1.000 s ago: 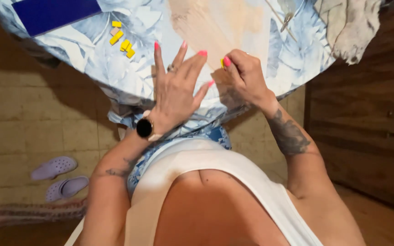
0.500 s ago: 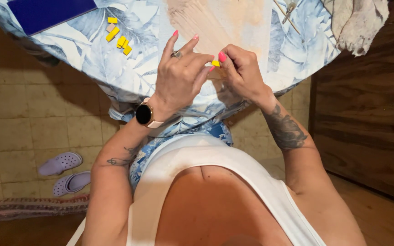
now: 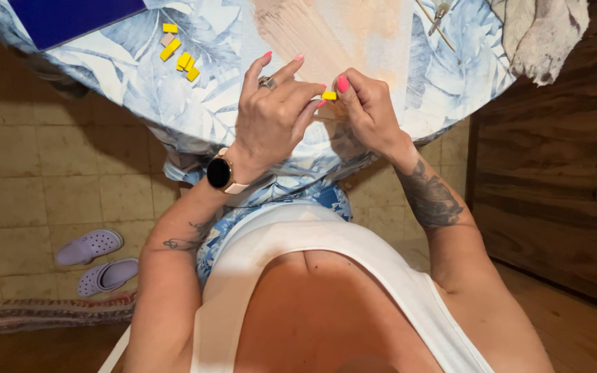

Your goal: Decorating a white cylindrical container by gluing small colorful tiles onto its surface to create a mosaic pattern.

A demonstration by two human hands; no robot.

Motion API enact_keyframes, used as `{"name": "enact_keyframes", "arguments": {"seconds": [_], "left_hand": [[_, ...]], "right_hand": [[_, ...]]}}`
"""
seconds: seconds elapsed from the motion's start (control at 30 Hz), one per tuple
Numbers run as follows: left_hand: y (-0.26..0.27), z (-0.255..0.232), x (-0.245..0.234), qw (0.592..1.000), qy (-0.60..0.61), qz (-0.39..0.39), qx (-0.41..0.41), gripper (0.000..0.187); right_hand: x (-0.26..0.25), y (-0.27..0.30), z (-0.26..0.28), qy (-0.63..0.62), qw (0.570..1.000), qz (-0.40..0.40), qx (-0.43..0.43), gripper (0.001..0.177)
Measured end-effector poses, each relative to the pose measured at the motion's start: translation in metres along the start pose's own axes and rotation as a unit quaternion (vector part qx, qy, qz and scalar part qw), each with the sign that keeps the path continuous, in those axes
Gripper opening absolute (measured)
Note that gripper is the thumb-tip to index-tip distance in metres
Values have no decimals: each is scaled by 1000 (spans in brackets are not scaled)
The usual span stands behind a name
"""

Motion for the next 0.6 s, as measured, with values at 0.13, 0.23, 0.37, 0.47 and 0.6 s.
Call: {"name": "enact_keyframes", "arguments": {"seconds": [0.13, 0.23, 0.37, 0.47, 0.6], "left_hand": [[0, 0, 0, 1000, 6, 2, -2, 8], [0, 0, 0, 1000, 10, 3, -3, 8], [2, 0, 0, 1000, 7, -8, -9, 4], [2, 0, -1, 1000, 6, -3, -12, 5], [6, 0, -1, 1000, -6, 10, -16, 16]], "right_hand": [[0, 0, 0, 8, 1000, 4, 4, 32], [1, 0, -1, 5, 1000, 3, 17, 32], [2, -1, 2, -3, 1000, 2, 20, 34], [5, -1, 4, -2, 999, 17, 34, 35], [5, -3, 6, -14, 999, 36, 38, 24]]}}
Point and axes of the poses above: each hand's wrist, its own y-axis away from the middle knuckle, its own x-axis out of the palm, z = x × y, the point moved 5 cm from there along -y, towards the middle knuckle, and after that the axes turned 15 degrees about -y, right-handed, at the moved point
